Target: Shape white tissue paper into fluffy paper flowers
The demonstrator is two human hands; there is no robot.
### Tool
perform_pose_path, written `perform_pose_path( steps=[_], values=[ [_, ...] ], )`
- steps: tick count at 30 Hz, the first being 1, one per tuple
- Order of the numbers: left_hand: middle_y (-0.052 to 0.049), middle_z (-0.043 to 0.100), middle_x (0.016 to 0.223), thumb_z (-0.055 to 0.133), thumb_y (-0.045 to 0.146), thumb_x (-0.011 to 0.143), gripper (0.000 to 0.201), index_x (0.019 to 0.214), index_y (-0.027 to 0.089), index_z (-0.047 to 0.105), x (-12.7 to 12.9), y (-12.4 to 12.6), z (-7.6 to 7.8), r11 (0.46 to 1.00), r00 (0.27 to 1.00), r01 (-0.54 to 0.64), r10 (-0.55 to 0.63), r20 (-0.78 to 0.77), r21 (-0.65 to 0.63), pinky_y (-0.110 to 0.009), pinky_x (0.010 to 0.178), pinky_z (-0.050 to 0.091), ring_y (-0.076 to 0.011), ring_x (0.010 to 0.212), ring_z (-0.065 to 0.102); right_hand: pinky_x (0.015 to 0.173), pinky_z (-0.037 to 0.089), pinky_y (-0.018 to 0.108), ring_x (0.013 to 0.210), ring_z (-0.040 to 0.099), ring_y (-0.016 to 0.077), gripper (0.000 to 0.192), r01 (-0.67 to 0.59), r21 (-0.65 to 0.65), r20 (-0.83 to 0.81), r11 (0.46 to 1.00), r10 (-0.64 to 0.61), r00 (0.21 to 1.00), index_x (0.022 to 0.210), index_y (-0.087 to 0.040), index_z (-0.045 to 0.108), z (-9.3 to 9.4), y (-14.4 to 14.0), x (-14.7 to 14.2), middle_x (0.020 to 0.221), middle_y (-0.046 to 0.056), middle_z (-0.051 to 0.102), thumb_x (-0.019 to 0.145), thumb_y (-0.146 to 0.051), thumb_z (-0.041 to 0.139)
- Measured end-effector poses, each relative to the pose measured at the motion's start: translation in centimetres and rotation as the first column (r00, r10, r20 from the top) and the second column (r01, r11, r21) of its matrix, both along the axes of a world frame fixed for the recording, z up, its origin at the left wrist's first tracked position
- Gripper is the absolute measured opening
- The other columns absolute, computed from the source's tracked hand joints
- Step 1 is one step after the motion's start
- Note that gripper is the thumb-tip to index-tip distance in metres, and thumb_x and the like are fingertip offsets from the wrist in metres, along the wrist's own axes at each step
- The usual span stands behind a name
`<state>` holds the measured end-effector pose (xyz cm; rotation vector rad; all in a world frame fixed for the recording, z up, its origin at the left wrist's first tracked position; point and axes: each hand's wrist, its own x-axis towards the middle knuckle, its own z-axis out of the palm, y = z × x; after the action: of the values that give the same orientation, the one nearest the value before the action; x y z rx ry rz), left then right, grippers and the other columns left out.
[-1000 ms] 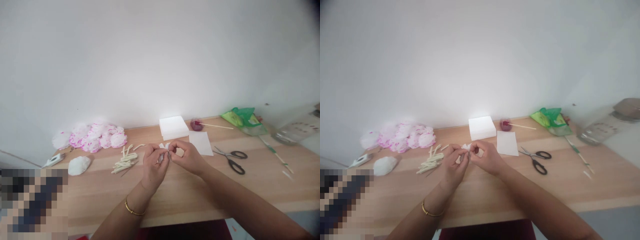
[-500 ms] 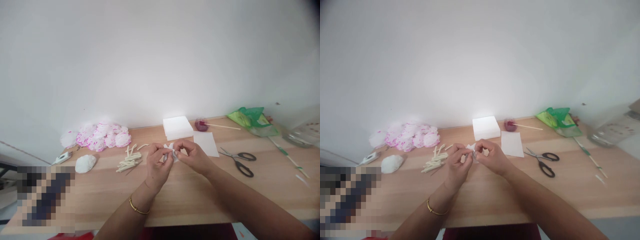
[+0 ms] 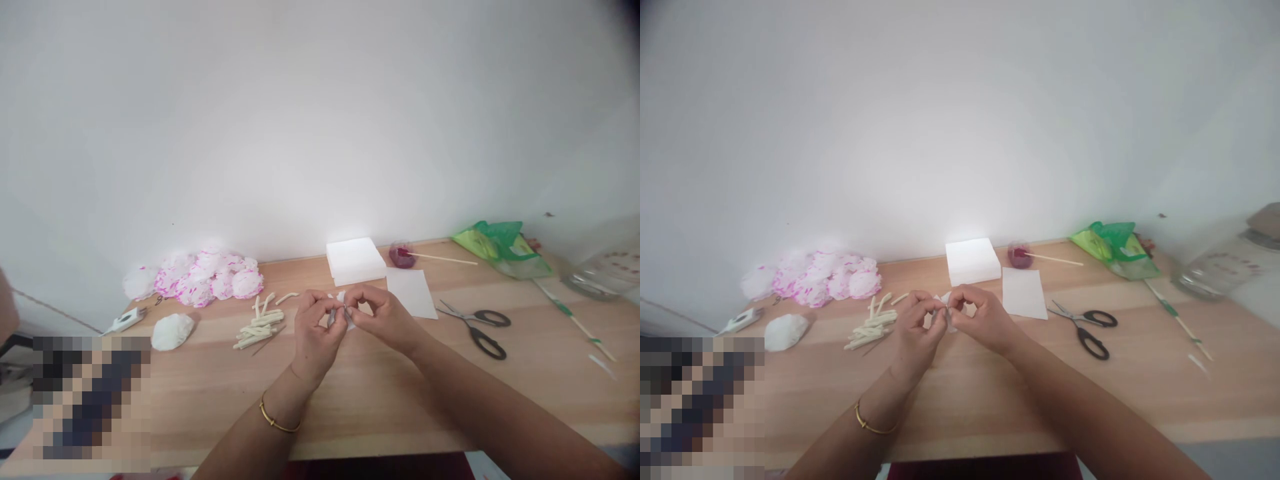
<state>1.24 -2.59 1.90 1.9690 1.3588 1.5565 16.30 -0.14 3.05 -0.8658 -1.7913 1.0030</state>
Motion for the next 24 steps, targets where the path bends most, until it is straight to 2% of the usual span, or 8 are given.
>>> perform_pose_path(
  steps=[12,17,24],
  values=[
    [-0.003,0.054,0.076,0.058,0.017,0.079,0.009,0.080,0.017,0.066,-0.09,0.00,0.14,0.998,0.999,0.037,-0.037,0.009,-0.042,-0.026,0.067,0.041,-0.0140,0.075,0.053,0.065,0.039,0.025,0.069,0.049,0.0126,0.010,0.006,-0.067,-0.025,0.998,-0.008,1.000,0.072,-0.019,0.055,0.05,0.10,0.06,0.070,-0.001,0.054,0.075,-0.010,0.052],
    [-0.003,0.054,0.076,0.058,0.015,0.077,0.009,0.073,0.017,0.066,0.00,0.00,0.13,1.000,1.000,0.004,-0.004,0.009,-0.010,-0.026,0.067,0.042,-0.0141,0.075,0.053,0.069,0.040,0.027,0.073,0.051,0.0135,0.009,-0.006,-0.040,-0.007,0.999,0.006,1.000,0.071,-0.019,0.055,-0.13,0.15,0.03,0.073,-0.001,0.056,0.076,-0.011,0.052],
    [-0.002,0.054,0.075,0.059,0.014,0.075,0.009,0.073,0.018,0.067,-0.03,0.11,0.02,1.000,0.999,0.010,-0.011,0.031,0.022,-0.025,0.064,0.041,-0.0135,0.074,0.053,0.069,0.040,0.027,0.073,0.052,0.0139,0.010,-0.011,-0.055,-0.027,0.998,0.009,1.000,0.070,-0.019,0.054,-0.22,0.14,0.00,0.073,-0.001,0.056,0.074,-0.010,0.051]
  ],
)
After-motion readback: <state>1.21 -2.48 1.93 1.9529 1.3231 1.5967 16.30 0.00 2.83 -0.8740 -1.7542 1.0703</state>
